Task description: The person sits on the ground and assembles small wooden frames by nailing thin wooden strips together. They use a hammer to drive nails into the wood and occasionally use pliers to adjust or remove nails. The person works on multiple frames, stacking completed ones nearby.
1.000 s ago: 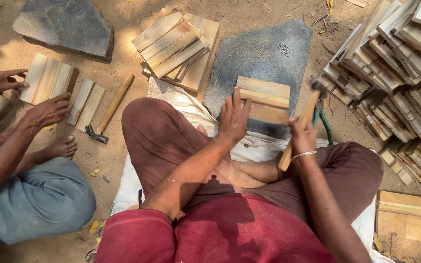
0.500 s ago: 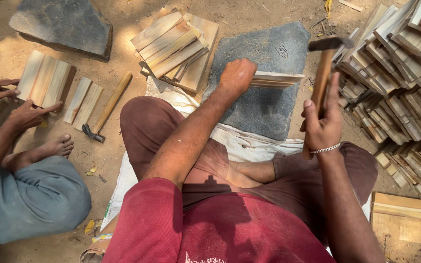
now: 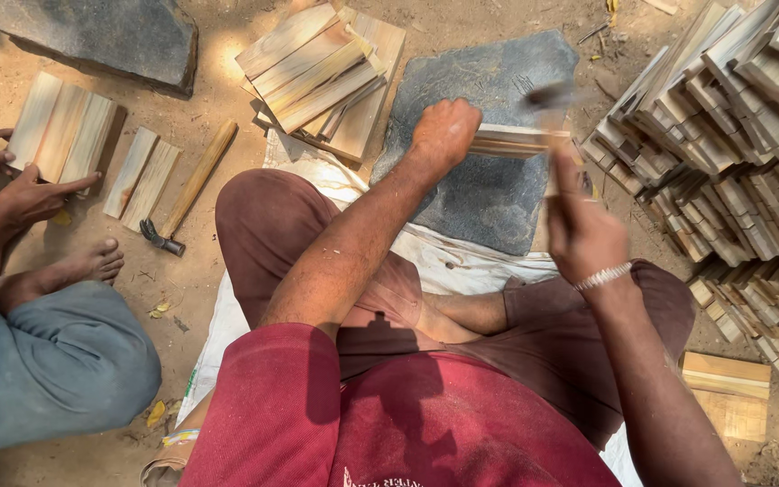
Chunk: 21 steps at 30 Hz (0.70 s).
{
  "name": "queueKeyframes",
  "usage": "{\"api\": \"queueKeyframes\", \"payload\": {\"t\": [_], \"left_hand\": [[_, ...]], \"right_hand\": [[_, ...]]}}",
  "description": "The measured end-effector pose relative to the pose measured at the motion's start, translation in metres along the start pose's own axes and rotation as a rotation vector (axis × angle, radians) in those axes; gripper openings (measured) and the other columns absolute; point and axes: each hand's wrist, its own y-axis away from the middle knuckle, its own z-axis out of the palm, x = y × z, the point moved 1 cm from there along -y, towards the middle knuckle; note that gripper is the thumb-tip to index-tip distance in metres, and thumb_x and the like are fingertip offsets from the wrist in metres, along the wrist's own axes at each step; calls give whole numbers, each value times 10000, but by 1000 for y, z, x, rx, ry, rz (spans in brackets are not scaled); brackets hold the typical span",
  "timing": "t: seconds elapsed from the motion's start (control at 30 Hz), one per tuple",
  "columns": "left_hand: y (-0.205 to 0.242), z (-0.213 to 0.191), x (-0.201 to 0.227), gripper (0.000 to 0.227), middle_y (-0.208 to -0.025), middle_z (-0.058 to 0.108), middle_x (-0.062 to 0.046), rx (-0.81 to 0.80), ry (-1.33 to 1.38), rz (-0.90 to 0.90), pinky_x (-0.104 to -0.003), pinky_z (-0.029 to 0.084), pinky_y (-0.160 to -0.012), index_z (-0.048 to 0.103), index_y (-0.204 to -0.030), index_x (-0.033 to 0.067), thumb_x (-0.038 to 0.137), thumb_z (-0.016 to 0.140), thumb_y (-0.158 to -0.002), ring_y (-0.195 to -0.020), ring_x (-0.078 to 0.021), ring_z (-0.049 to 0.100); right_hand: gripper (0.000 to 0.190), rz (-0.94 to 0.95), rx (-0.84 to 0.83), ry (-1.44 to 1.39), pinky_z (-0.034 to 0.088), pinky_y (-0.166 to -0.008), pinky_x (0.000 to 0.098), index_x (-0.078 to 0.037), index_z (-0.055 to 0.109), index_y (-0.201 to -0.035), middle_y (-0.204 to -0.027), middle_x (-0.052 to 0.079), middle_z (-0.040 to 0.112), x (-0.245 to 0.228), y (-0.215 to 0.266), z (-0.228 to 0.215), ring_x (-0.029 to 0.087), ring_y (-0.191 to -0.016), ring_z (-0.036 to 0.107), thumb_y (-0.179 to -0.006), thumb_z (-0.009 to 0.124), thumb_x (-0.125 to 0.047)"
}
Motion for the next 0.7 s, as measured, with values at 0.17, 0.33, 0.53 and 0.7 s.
{"api": "queueKeyframes", "payload": {"t": [0.17,0.33,0.53,0.7], "left_hand": [[-3,-2,-1,168,-1032,719,-148,58,-7,-4,-463,598,-819,766,-958,93,52,690,-814,-1005,-338,714],[-3,12,-3,154,-1052,723,-149,43,-4,-2,-464,598,-831,768,-971,93,56,694,-841,-1019,-338,714],[-1,-3,3,211,-1059,716,-157,43,-38,7,-445,600,-825,766,-967,85,24,732,-768,-1022,-335,712],[3,14,4,203,-1091,708,-163,27,-33,-5,-441,601,-851,763,-1005,77,24,734,-812,-1047,-333,709]], "right_hand": [[752,-80,266,-364,560,-506,343,-289,160,-1685,-803,170,744,19,4,1,197,-536,632,-1078,577,-135],[789,-352,940,-864,499,-460,379,-366,213,-1647,-568,39,616,29,2,28,192,-468,526,-991,587,-136],[708,-48,213,-265,531,-498,277,-79,332,-1665,-786,139,678,18,11,13,148,-554,608,-1016,611,-106],[410,-259,643,-440,501,-507,326,-71,493,-1518,-851,184,671,43,32,22,234,-565,639,-1112,547,-45]]}}
